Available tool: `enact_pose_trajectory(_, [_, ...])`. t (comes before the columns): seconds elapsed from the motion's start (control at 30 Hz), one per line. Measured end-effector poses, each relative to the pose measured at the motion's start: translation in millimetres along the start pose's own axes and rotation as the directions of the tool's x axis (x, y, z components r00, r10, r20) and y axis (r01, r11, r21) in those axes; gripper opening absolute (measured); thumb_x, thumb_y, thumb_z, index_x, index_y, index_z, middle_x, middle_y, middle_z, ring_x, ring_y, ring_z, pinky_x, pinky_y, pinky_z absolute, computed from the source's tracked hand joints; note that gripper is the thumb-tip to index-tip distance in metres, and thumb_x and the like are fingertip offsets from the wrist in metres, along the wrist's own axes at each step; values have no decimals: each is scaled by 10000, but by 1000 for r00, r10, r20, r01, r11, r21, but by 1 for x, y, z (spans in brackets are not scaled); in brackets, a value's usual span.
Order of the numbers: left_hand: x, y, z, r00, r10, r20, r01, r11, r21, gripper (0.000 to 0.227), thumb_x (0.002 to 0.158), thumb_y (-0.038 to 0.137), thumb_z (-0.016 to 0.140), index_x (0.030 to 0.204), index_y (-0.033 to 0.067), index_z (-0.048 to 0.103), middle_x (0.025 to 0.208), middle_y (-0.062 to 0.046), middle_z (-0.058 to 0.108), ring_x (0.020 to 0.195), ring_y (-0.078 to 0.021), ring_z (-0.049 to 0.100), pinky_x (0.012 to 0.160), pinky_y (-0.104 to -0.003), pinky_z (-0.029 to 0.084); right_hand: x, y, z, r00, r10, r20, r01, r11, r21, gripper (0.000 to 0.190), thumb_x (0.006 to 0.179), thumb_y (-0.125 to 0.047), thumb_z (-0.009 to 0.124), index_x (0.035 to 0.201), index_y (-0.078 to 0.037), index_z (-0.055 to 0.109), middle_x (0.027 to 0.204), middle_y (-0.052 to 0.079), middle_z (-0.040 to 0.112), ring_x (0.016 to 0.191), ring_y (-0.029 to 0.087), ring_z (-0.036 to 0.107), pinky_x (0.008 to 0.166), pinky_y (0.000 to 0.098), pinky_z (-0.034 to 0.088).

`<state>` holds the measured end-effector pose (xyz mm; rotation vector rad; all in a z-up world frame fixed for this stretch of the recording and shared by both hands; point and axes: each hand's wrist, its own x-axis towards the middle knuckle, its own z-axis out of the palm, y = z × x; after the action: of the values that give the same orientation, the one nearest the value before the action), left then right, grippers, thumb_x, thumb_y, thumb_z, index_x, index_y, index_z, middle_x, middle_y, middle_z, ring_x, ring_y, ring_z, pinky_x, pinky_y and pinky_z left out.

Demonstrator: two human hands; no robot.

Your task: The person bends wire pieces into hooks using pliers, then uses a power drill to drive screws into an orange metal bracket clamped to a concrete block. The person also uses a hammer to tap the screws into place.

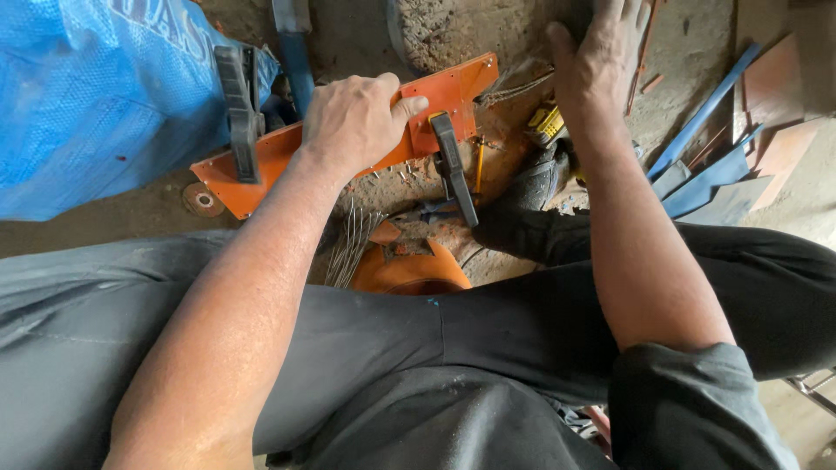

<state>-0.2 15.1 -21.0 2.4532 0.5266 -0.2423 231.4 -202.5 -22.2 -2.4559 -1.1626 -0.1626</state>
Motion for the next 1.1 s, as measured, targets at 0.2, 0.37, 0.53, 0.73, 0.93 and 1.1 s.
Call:
enact_pose_trajectory(0.2, [3,0,-1,999,-31,28,31,999,-14,503,1020,589,569,1002,114,734,711,-123,724,668,-286,719,653,-480,565,-12,11,-10,991,135,24,-137,979,149,288,1005,-51,693,1264,-44,569,1121,174,666,1006,313,656,879,481,576])
enact_pose_trajectory(0.37, [3,-2,0,996,-66,54,65,998,16,521,1016,619,560,987,131,739,787,-134,738,747,-317,727,683,-496,561,-61,-36,-57,931,321,176,-366,814,452,142,1129,-175,579,1151,-45,528,779,16,597,639,111,605,540,314,537])
enact_pose_trajectory(0.53, [4,-2,2,995,-86,58,85,996,14,523,1015,637,537,984,156,740,792,-119,729,757,-312,719,711,-510,548,-101,-67,-79,781,409,472,-618,619,485,229,1089,-246,638,1089,-44,531,749,-28,561,590,87,523,472,278,446])
enact_pose_trajectory(0.73, [2,-6,8,994,-81,78,81,997,8,528,1051,627,520,995,148,733,765,-104,725,721,-289,725,751,-506,539,-114,-69,-74,913,274,302,-392,796,461,264,1071,-233,670,1207,-20,594,719,6,574,631,114,550,599,298,453])
enact_pose_trajectory(0.93, [4,-4,7,999,-42,-15,42,999,27,518,1013,632,562,947,152,746,756,-114,726,718,-317,712,706,-527,540,-94,-65,-54,889,224,399,-335,912,235,279,1076,-251,711,1148,-10,589,768,93,609,685,219,622,668,374,505])
enact_pose_trajectory(1.1, [-5,-9,18,998,-62,31,62,998,8,514,1050,614,553,930,150,739,766,-121,727,709,-312,717,708,-521,548,-102,-73,-68,960,140,244,-233,880,414,243,1094,-216,654,1206,-16,574,879,148,643,759,268,639,728,403,537])
